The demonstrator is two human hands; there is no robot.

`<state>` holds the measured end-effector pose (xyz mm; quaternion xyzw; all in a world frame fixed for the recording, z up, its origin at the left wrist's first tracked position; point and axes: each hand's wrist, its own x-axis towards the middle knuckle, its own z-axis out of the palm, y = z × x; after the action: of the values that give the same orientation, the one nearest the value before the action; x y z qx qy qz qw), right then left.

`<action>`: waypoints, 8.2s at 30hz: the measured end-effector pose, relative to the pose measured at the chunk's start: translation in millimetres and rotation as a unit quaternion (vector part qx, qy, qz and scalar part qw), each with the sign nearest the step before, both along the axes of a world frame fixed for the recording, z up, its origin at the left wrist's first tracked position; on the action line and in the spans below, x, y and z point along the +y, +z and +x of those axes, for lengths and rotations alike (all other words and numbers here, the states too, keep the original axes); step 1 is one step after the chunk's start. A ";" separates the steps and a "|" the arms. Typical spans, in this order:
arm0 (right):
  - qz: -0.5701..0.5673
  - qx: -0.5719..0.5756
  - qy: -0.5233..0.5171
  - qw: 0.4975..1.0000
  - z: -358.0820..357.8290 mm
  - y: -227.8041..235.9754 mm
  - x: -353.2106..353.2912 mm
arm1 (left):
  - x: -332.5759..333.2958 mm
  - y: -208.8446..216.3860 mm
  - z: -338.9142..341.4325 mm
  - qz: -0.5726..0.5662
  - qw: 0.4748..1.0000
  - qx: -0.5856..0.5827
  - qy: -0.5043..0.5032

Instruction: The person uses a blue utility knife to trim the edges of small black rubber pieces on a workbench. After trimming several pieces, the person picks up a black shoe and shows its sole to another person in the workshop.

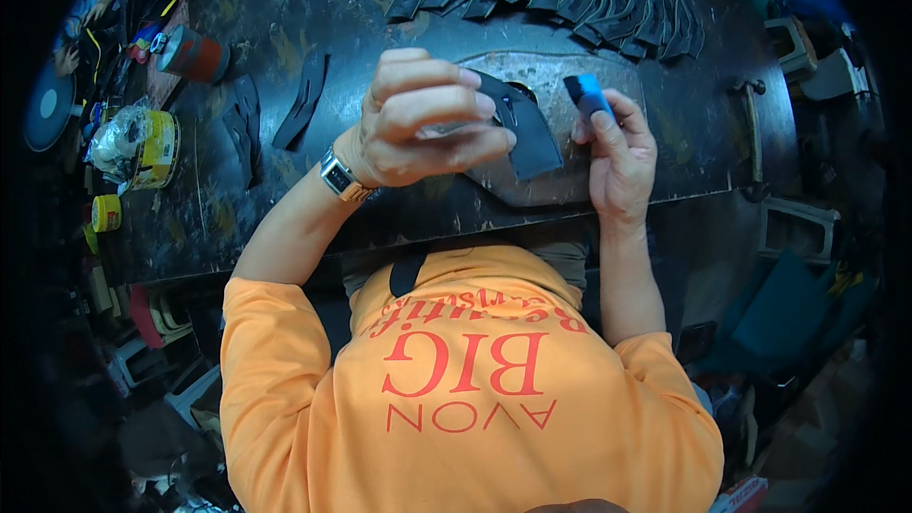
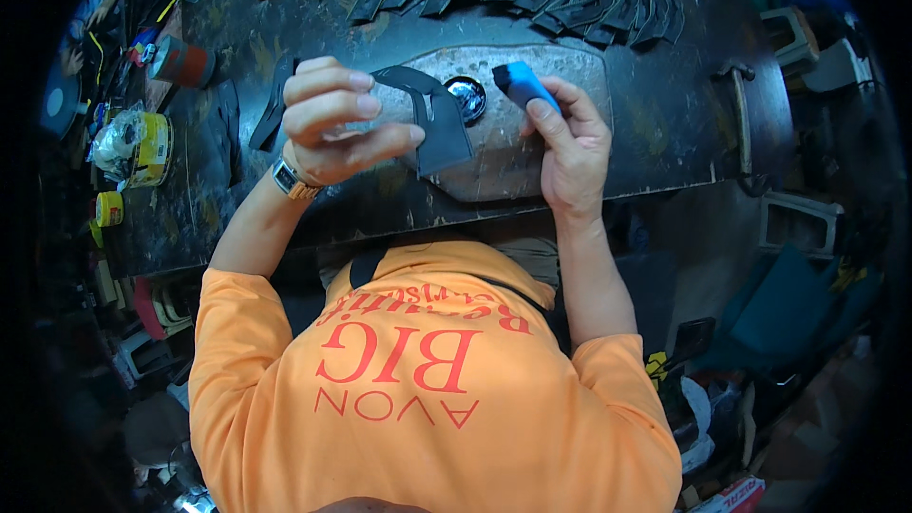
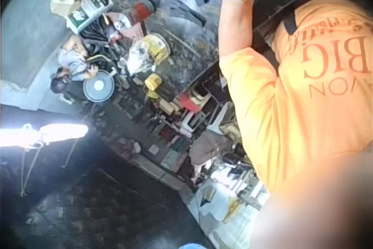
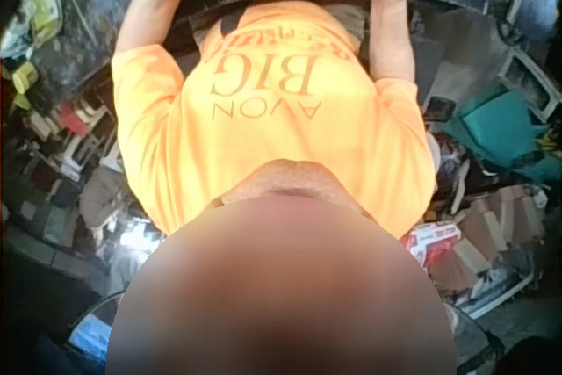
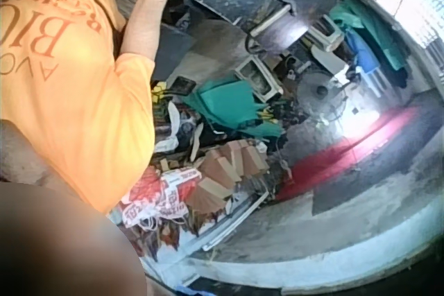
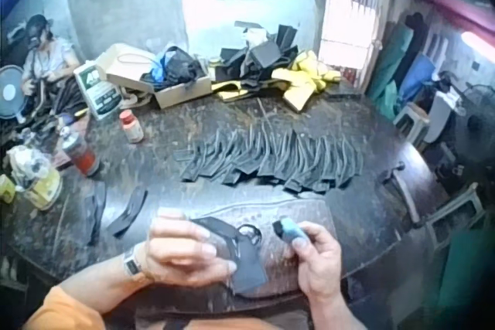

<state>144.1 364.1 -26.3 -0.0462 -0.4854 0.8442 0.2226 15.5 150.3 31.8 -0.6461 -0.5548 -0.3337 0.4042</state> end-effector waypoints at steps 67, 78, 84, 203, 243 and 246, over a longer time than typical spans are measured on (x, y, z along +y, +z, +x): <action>0.168 -0.077 -0.074 0.980 -22.1 -4.5 15.3 | 72.5 -55.2 -184.2 -0.045 0.829 -0.415 0.372; 0.147 -0.063 -0.079 0.984 -20.7 -8.3 18.1 | -119.4 -8.9 -78.6 -0.180 0.770 -0.456 0.409; 0.197 -0.078 -0.094 0.973 -21.7 -10.7 17.5 | -153.0 -37.6 -32.4 -0.178 0.708 -0.423 0.537; 0.233 -0.023 0.058 0.970 6.0 34.3 -92.9 | -72.1 -51.7 50.4 0.206 0.528 -0.809 -0.156; -0.060 -0.121 0.144 0.980 4.1 28.8 -68.1 | -70.7 -49.2 62.2 0.300 0.499 -0.784 -0.214; -0.142 -0.135 0.180 0.964 -1.8 27.5 -67.2 | -68.8 -49.4 68.5 0.283 0.525 -0.763 -0.249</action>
<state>142.3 296.9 1.2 -0.1030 -0.3862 0.9166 -0.0092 84.0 81.5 -17.6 -0.1079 -0.3440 -0.9261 -0.1115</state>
